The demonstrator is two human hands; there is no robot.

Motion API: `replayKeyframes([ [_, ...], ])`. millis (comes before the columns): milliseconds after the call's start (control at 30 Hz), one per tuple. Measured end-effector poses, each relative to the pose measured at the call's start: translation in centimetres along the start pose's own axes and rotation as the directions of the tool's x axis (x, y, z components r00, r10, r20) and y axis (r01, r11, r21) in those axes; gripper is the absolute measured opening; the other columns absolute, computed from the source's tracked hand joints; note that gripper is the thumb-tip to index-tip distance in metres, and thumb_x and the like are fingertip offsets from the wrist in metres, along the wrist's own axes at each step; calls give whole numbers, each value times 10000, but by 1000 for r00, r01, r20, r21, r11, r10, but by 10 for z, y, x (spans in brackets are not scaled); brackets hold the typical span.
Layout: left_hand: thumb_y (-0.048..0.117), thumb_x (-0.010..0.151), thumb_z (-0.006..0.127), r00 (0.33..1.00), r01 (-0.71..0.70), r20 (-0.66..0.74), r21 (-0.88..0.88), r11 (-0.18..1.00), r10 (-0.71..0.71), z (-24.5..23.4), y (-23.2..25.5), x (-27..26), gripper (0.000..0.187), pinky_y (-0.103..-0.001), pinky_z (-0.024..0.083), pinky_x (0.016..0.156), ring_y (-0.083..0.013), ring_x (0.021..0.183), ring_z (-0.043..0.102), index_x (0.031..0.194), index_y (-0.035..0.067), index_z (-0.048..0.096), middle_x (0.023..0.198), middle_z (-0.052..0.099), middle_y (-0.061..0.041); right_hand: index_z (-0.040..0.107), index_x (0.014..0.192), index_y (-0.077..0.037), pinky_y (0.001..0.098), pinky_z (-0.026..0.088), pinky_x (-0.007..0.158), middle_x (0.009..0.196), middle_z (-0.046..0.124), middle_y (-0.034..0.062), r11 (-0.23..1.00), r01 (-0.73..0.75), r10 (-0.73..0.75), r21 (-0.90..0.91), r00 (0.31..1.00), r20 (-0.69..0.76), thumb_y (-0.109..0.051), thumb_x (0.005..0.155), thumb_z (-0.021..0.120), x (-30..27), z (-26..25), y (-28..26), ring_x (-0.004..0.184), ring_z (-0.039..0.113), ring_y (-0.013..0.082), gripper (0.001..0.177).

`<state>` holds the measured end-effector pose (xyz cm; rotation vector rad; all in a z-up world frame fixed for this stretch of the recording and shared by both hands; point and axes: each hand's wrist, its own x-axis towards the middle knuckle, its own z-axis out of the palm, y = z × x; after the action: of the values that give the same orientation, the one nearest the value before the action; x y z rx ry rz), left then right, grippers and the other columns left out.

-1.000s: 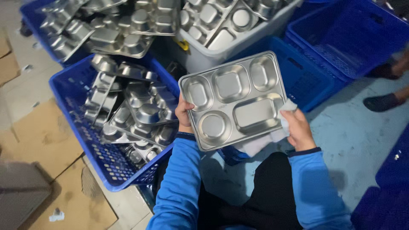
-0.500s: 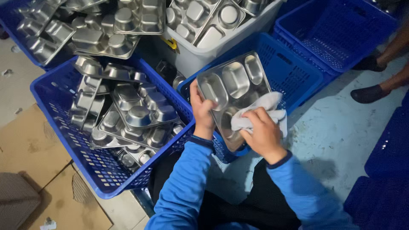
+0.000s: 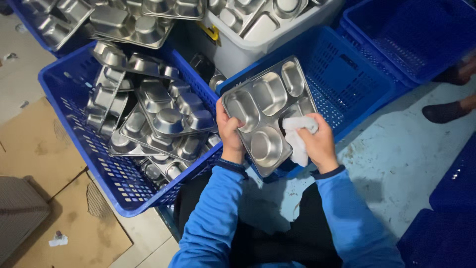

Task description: The person wipes multiple stainless steel compartmentalized trays with a white cloth, handling them one at a time from a blue crate and placing them into another crate. The person repeats this process throughout the clip.

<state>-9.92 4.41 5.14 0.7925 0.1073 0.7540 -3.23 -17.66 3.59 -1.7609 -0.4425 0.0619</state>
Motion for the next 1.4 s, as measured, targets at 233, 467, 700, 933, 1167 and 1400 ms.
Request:
replayKeyframes([
  [233,46,659,505,999,-49,-13,-52,997,48,-25,2,1,673,-259,491,946,-179,1050,605,1330,3,536,1172,618,-77,458,1169,-147,294,564,857,1073,616,62,823,-125,25,554,983,184,-43,843,723,-10,-1,-40,990,652,159,433],
  [467,23,714,565,986,-53,-159,12,999,54,-30,-3,-7,585,-285,512,930,-192,1044,628,1299,5,562,1151,648,-90,635,1086,-16,481,505,964,1176,624,178,547,779,-602,-307,621,503,-72,776,727,-34,53,-80,1126,626,394,328],
  [700,-15,808,597,974,57,-222,19,998,-51,-26,-3,-16,460,-271,484,892,-150,1000,608,1267,17,596,1091,662,-41,705,1203,-74,439,490,1024,1255,624,139,456,844,-518,-282,509,688,-110,918,732,-36,43,-51,1205,600,325,289],
  [933,82,852,607,939,154,-296,-94,984,-176,-31,7,-28,327,-307,531,823,-176,937,646,1178,55,611,1025,685,-42,602,1323,-8,537,326,1140,1504,522,148,314,947,-389,-67,193,901,-214,704,627,-34,19,-67,1424,440,344,653],
  [1167,144,835,594,943,230,-219,-116,966,-250,-25,-3,-33,401,-341,534,818,-192,948,632,1220,35,607,1060,653,-71,612,1303,17,503,432,998,1463,556,165,-138,876,-227,-462,426,876,-191,827,565,-63,44,-60,1364,504,332,522],
  [1400,188,789,615,996,85,-16,-140,987,-88,-13,19,-37,561,-334,532,952,-225,1075,643,1316,9,547,1180,639,-120,676,1130,10,436,569,877,1135,707,185,273,789,106,-550,544,833,-130,745,676,-33,56,-75,1053,691,344,410],
])
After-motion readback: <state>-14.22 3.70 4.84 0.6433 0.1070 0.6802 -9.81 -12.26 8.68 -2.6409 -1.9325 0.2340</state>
